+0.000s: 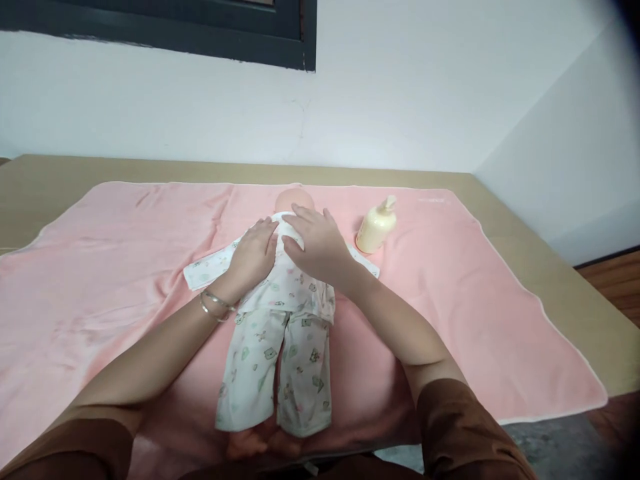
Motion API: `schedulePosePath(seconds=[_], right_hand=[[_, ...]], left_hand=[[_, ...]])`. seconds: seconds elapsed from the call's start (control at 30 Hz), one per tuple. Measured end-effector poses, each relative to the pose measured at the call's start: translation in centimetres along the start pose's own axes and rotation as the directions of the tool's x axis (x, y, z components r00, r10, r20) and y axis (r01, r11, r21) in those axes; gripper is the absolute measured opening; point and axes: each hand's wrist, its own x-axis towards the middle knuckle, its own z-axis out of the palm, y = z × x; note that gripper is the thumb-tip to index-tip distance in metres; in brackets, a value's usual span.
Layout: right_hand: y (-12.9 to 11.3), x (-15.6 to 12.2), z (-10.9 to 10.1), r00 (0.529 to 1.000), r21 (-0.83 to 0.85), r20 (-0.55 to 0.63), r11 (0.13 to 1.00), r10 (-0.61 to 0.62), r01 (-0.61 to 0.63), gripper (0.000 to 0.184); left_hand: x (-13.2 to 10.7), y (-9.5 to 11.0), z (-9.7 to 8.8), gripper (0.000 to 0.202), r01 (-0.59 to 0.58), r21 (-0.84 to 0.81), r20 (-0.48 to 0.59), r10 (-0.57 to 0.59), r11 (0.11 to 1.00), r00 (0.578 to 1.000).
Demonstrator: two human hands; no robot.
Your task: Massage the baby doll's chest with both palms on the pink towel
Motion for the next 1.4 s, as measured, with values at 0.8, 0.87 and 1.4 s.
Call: schedulePosePath(seconds=[0.8,0.87,1.4], right_hand=[[12.9,-2.6,-9.2,0.929,0.078,0.137,0.932,0.343,-0.355,0.059],[12.5,-2.4,-9.2,0.925,0.045,0.134,0.931,0.354,-0.363,0.056],[-2.6,-4.9,-4.8,0.965,-0.087,-0.051,0.963,-0.258,0.253,0.071]], left_hand=[[7.6,16.4,2.1,0.069,0.694,-0.72,0.679,0.194,-0.013,0.708],[6.4,16.0,1.3,0.068,0.69,-0.724,0.674,0.221,0.01,0.705],[-2.7,12.7,-12.3,0.079,0.651,-0.75,0.637,0.138,-0.121,0.759]])
